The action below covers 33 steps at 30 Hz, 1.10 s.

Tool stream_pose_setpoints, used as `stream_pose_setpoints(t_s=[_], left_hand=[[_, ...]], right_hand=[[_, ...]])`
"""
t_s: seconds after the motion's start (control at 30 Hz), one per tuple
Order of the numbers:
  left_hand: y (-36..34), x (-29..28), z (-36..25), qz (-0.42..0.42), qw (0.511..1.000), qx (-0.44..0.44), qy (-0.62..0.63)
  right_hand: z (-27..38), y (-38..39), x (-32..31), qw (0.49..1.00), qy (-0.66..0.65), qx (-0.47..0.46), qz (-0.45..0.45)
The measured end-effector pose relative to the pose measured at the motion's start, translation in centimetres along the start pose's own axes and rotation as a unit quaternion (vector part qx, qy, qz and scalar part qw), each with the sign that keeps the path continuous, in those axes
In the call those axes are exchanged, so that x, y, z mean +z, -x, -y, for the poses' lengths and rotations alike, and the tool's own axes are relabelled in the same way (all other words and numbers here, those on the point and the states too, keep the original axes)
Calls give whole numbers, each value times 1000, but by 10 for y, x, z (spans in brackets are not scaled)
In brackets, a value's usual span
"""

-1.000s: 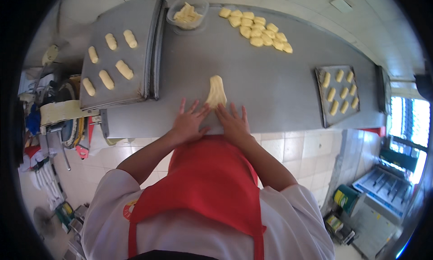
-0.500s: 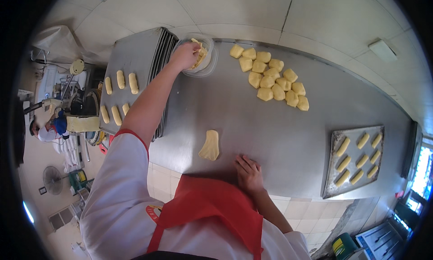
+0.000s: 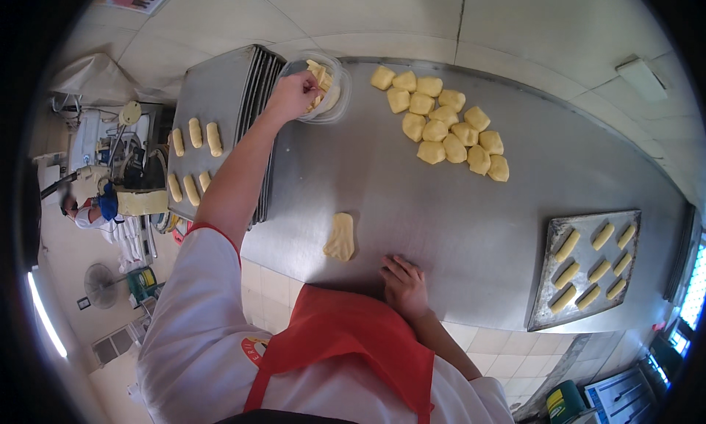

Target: The person shapes dough pieces by hand on a metal table, placing pieces of cheese inside before rolling them into cylinders and arranging them on baking sheets.

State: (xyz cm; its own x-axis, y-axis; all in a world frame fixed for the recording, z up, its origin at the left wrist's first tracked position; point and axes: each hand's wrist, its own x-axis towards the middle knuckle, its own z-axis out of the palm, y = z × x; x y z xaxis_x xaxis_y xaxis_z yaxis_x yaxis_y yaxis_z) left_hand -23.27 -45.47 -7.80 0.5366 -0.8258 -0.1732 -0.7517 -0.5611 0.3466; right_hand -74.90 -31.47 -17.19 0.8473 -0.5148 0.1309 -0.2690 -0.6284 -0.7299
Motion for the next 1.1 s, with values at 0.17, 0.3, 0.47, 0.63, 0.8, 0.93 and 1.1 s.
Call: stream_pose_setpoints(t_s=[0.17, 0.3, 0.47, 0.63, 0.8, 0.93, 1.1], left_hand=[[82, -25, -13, -94, 953, 41, 287], [201, 20, -42, -1, 782, 20, 622], [290, 87, -22, 45, 850, -51, 523], [285, 145, 11, -138, 972, 146, 125], [289, 155, 44, -69, 965, 239, 83], [291, 137, 41, 46, 967, 225, 108], [301, 150, 56, -55, 954, 294, 35]], right_hand=[[15, -54, -26, 990, -64, 75, -99], [53, -137, -21, 850, -458, 186, -183], [55, -156, 6, 872, -405, 273, 28], [38, -150, 53, 986, -26, 144, -79], [36, -123, 69, 985, 161, 17, -63], [45, -113, 77, 986, 108, 94, -79], [51, -96, 81, 972, 200, 38, -118]])
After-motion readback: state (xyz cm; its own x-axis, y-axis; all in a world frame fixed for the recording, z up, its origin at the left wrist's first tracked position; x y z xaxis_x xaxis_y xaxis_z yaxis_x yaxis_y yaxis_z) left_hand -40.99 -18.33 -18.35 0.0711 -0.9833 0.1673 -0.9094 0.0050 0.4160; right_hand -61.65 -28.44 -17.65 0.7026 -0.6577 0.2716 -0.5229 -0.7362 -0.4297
